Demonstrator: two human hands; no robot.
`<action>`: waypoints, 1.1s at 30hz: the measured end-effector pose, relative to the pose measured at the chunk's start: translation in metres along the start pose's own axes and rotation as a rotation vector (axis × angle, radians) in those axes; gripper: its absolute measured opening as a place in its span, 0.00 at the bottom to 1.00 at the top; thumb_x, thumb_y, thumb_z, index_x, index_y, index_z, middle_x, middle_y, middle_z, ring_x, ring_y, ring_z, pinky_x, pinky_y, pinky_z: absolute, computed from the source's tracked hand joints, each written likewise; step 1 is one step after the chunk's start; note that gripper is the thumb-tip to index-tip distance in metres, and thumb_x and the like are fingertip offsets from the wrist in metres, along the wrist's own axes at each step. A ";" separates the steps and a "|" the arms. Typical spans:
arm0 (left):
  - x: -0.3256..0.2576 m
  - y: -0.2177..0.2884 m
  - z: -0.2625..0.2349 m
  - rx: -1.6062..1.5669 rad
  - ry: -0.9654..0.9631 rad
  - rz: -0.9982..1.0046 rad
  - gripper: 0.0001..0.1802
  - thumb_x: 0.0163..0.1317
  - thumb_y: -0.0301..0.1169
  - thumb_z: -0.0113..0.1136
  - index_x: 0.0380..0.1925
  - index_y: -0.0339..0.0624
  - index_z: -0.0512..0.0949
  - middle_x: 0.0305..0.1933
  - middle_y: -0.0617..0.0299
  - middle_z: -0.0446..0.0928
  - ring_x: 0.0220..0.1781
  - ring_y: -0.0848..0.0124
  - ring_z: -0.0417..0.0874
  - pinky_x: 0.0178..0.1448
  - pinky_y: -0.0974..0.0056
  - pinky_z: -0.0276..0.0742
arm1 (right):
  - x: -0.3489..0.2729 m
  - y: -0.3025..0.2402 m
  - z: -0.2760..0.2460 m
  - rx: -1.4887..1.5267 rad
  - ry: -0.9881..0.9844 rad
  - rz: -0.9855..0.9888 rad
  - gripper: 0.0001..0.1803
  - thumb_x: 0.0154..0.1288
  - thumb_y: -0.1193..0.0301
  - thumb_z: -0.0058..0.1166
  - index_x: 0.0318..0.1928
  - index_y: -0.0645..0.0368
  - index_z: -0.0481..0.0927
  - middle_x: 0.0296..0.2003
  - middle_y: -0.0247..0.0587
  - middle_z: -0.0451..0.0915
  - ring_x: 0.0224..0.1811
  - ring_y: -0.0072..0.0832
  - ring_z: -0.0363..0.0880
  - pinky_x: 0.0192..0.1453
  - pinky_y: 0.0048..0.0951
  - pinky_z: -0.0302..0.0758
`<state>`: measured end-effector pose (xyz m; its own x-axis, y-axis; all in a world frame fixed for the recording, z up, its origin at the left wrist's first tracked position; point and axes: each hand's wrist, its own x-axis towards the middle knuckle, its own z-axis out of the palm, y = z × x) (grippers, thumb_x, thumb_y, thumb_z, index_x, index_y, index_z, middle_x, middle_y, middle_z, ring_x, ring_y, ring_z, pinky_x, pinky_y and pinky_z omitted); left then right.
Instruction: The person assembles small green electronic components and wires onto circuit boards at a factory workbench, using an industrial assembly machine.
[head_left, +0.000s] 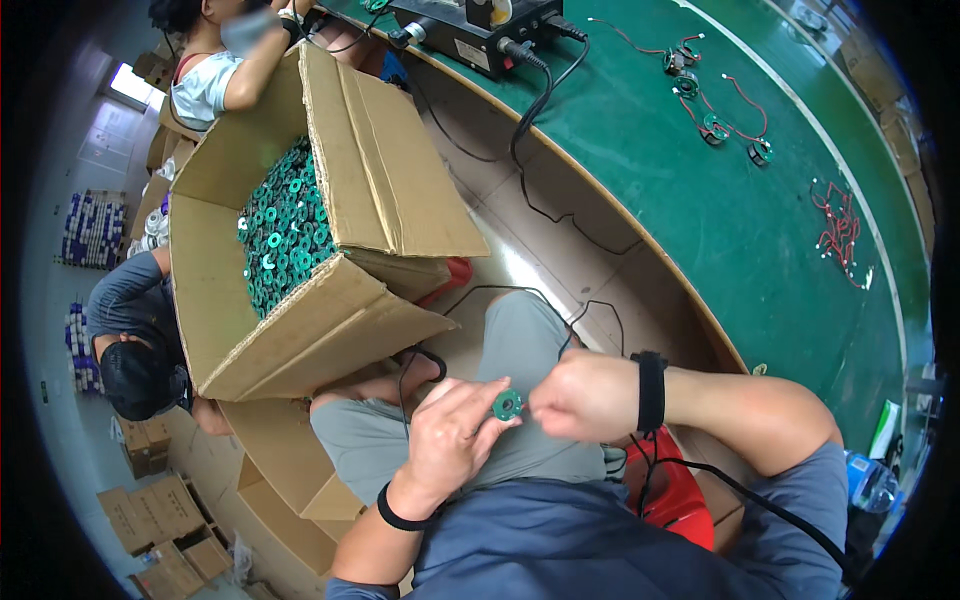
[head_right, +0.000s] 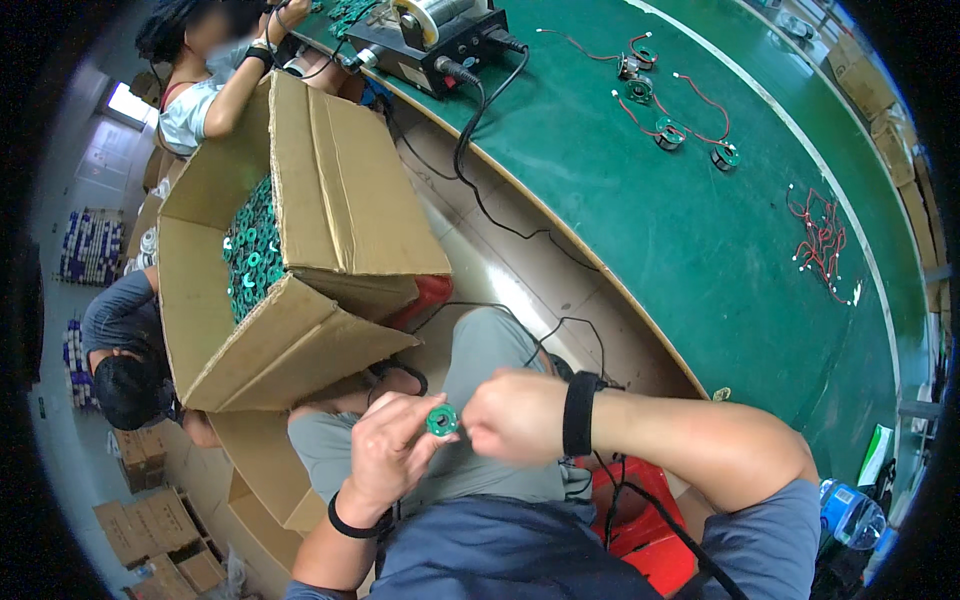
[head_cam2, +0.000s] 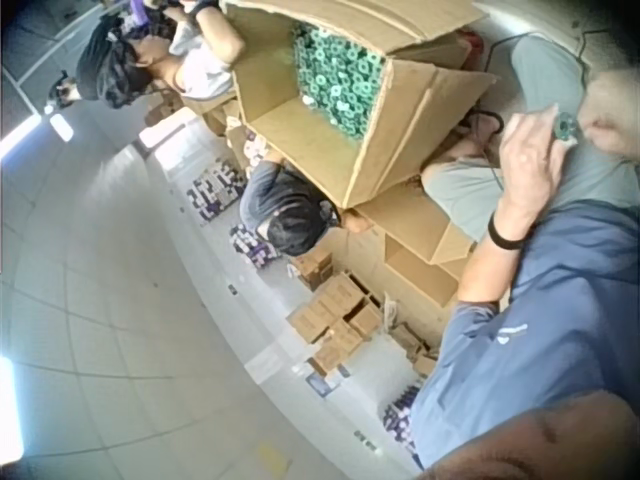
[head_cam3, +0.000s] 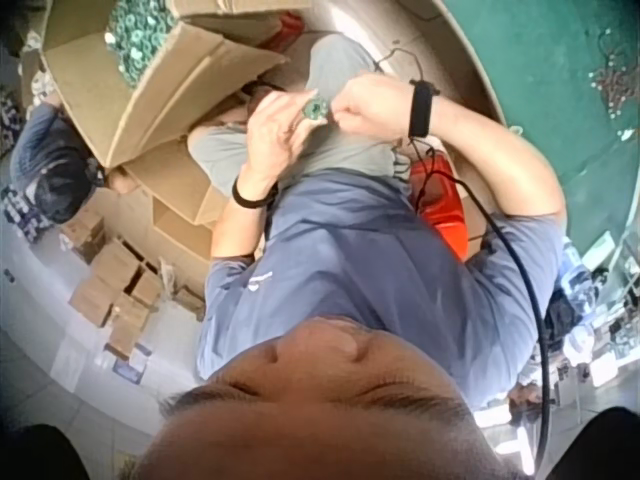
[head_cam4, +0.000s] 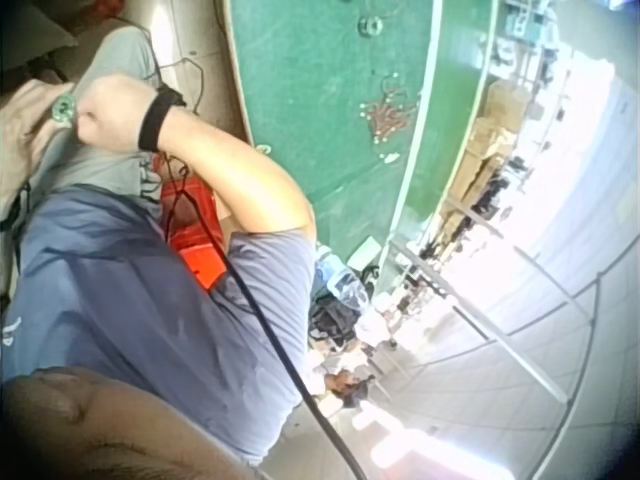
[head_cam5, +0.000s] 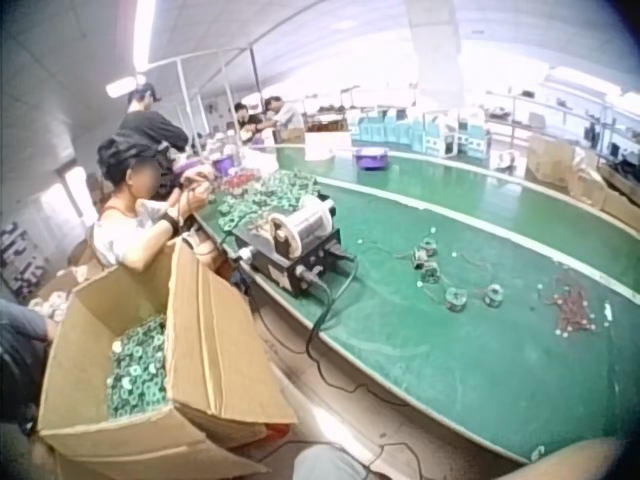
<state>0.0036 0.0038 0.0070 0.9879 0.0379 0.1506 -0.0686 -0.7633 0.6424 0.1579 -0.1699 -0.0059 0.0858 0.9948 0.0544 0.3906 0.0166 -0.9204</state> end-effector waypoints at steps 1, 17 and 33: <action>0.000 -0.001 0.000 0.001 -0.001 -0.001 0.25 0.48 0.30 0.75 0.48 0.37 0.83 0.39 0.56 0.84 0.38 0.58 0.83 0.45 0.60 0.80 | 0.003 -0.001 -0.004 0.001 0.000 -0.001 0.09 0.60 0.73 0.52 0.24 0.63 0.76 0.19 0.54 0.75 0.22 0.52 0.76 0.29 0.46 0.74; 0.005 -0.003 0.000 0.017 0.003 0.003 0.25 0.50 0.35 0.74 0.49 0.37 0.83 0.37 0.54 0.84 0.36 0.57 0.82 0.44 0.57 0.79 | 0.004 0.002 -0.015 -0.208 -0.020 0.147 0.09 0.62 0.70 0.52 0.26 0.59 0.80 0.22 0.51 0.79 0.27 0.51 0.81 0.33 0.48 0.77; 0.002 -0.027 -0.058 -0.978 0.157 -0.456 0.24 0.64 0.16 0.62 0.61 0.34 0.75 0.51 0.51 0.83 0.51 0.68 0.85 0.57 0.62 0.83 | 0.000 0.011 0.012 -0.223 -0.260 0.200 0.13 0.60 0.66 0.50 0.29 0.62 0.82 0.26 0.57 0.81 0.34 0.58 0.81 0.43 0.55 0.78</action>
<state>-0.0006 0.0614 0.0334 0.9244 0.3226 -0.2036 0.1498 0.1840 0.9714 0.1516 -0.1687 -0.0208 -0.0433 0.9690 -0.2431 0.5817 -0.1734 -0.7947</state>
